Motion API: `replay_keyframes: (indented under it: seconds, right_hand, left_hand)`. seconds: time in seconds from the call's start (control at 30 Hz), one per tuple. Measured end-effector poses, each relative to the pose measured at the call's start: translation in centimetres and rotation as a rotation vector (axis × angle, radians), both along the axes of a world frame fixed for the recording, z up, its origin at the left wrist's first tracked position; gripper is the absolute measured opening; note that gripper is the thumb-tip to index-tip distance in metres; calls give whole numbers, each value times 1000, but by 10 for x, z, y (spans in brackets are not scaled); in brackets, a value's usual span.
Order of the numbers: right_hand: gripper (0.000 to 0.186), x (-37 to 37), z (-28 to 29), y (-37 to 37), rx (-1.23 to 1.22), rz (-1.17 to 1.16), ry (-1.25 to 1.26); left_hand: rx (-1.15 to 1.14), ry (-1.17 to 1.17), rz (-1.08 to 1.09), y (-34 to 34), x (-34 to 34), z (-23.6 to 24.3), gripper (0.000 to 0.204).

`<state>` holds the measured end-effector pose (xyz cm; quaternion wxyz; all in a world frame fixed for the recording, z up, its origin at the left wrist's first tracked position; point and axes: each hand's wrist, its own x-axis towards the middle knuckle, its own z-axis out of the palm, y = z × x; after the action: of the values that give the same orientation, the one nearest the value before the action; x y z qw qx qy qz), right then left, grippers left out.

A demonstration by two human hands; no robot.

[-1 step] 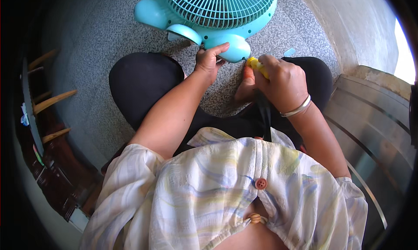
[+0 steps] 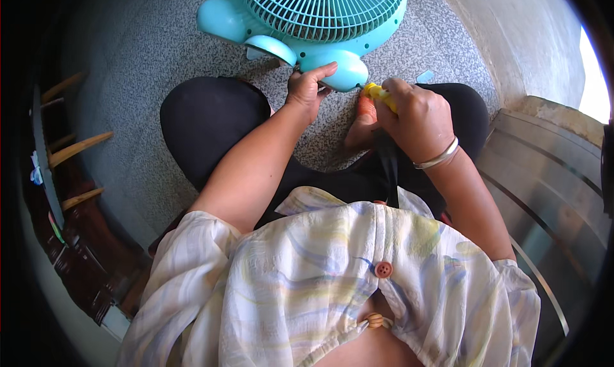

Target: Repairing a small blue electric fan using a screwdriver.

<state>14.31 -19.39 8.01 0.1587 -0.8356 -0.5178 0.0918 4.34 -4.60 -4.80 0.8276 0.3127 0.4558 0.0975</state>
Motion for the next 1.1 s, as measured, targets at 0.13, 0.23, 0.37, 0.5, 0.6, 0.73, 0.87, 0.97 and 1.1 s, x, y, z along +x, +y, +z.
replay_keyframes:
  seconds: [0.13,0.23,0.37,0.5,0.6,0.73,0.87,0.97,1.1]
  right_hand:
    - [22,-5,5,2,-124,-17,63]
    - [21,-11,2,1,-51,-92,170]
    - [28,-13,-19,-6,272,-418,490]
    - [35,-18,6,1,-89,-149,389]
    - [35,-9,22,8,-189,64,5]
    - [30,5,16,11,-355,108,-142]
    - [30,16,4,12,-192,-110,224]
    - [31,11,6,11,-221,-104,249]
    - [28,3,24,7,-265,187,-47]
  left_hand:
    - [24,-6,0,-1,0,-1,45]
    - [22,-5,36,-2,2,1,44]
    - [13,10,11,-2,3,0,43]
    - [8,21,30,-1,-1,0,43]
    - [16,2,54,-1,0,-3,47]
    - [38,-38,65,-4,3,10,45]
    - [54,-44,90,-5,3,15,43]
    - [82,-22,123,-4,1,12,42]
    - [66,-20,139,-5,1,9,41]
